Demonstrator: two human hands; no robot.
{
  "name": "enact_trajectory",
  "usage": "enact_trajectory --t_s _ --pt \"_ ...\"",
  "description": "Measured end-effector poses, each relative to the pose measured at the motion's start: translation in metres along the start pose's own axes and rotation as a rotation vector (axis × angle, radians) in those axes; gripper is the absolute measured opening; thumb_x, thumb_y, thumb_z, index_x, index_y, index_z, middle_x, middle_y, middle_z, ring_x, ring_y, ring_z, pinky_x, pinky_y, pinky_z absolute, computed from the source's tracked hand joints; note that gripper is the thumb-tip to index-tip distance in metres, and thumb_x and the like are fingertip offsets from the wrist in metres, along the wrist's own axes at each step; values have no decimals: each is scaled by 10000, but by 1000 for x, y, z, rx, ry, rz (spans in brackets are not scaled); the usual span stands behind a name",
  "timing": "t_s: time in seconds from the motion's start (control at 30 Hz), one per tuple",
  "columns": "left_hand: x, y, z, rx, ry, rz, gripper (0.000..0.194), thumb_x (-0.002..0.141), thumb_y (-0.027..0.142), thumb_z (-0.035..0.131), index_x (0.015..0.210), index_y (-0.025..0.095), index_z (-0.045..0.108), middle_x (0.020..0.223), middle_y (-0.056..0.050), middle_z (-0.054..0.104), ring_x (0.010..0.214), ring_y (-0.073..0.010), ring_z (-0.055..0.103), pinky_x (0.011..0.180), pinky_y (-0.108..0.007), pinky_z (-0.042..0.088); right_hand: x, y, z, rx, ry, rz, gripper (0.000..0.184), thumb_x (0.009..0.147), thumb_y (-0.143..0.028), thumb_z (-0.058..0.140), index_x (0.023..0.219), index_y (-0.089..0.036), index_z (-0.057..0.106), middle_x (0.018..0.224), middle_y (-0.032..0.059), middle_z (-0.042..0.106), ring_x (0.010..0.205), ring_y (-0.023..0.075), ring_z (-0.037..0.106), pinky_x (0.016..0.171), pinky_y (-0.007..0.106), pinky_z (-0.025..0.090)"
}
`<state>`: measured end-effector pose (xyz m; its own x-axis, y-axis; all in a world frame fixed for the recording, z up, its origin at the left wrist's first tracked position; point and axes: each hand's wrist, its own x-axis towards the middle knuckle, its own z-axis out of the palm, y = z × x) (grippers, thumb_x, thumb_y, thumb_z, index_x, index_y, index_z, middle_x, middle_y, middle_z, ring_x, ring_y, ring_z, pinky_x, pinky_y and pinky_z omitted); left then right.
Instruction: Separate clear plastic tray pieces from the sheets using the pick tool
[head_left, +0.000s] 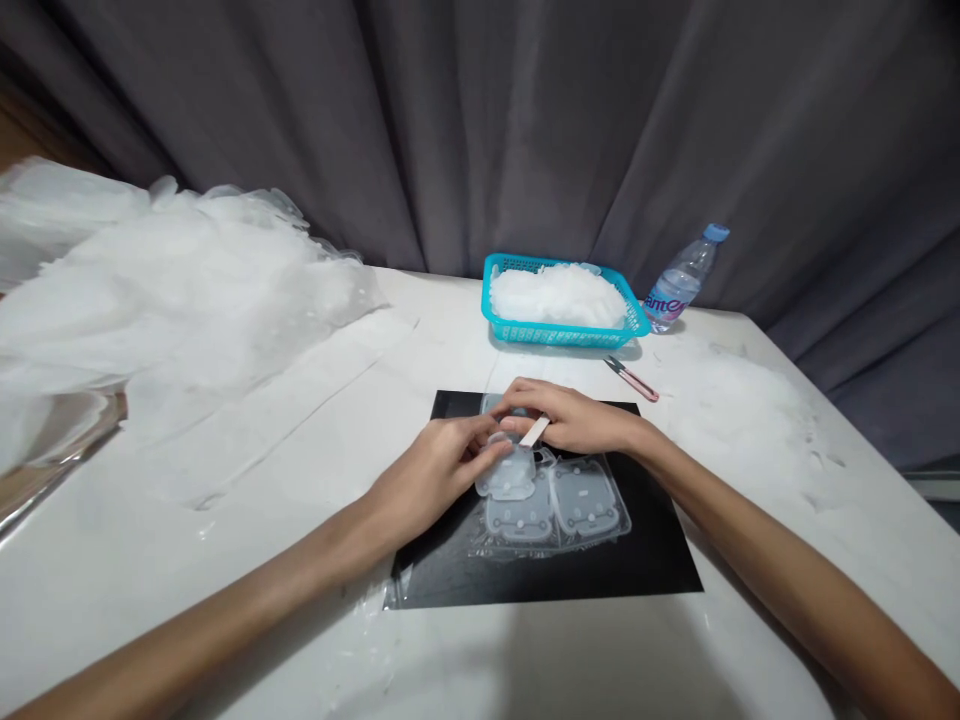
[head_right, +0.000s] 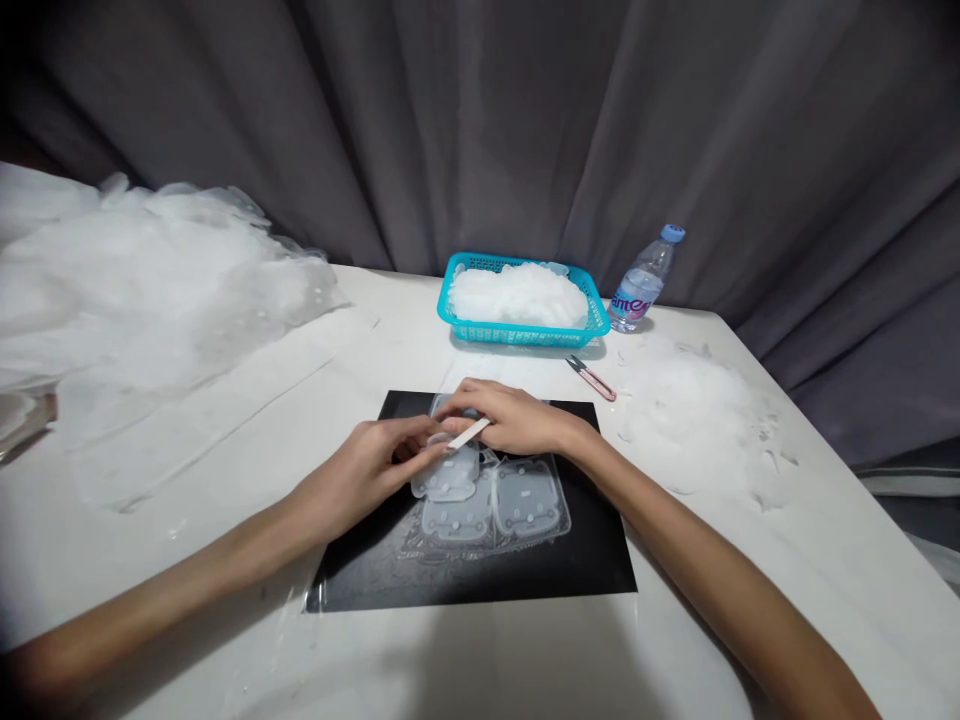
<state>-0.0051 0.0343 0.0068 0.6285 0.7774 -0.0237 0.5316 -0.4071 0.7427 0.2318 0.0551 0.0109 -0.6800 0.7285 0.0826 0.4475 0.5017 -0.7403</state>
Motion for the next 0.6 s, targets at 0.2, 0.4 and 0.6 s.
enact_trajectory --t_s 0.2,0.4,0.6 --pt "1 5 -2 42 -27 97 363 1075 459 503 964 183 711 794 -3 671 685 -153 582 663 -279 399 1 9 -6 257 -69 85 123 957 -266 664 913 -155 693 860 8 657 799 158 580 763 285 460" --pt "1 4 -2 90 5 152 339 1088 412 484 999 182 716 804 -12 679 686 -153 609 656 -276 429 -5 3 -11 210 -71 46 122 949 -276 681 909 -161 688 885 15 650 829 165 575 783 290 444" --pt "-14 9 15 518 132 461 321 1063 149 395 1031 168 714 939 -99 748 811 -225 707 721 -324 520 -1 7 -2 -26 52 -9 83 945 -193 645 864 -186 630 886 8 633 836 170 568 784 285 416"
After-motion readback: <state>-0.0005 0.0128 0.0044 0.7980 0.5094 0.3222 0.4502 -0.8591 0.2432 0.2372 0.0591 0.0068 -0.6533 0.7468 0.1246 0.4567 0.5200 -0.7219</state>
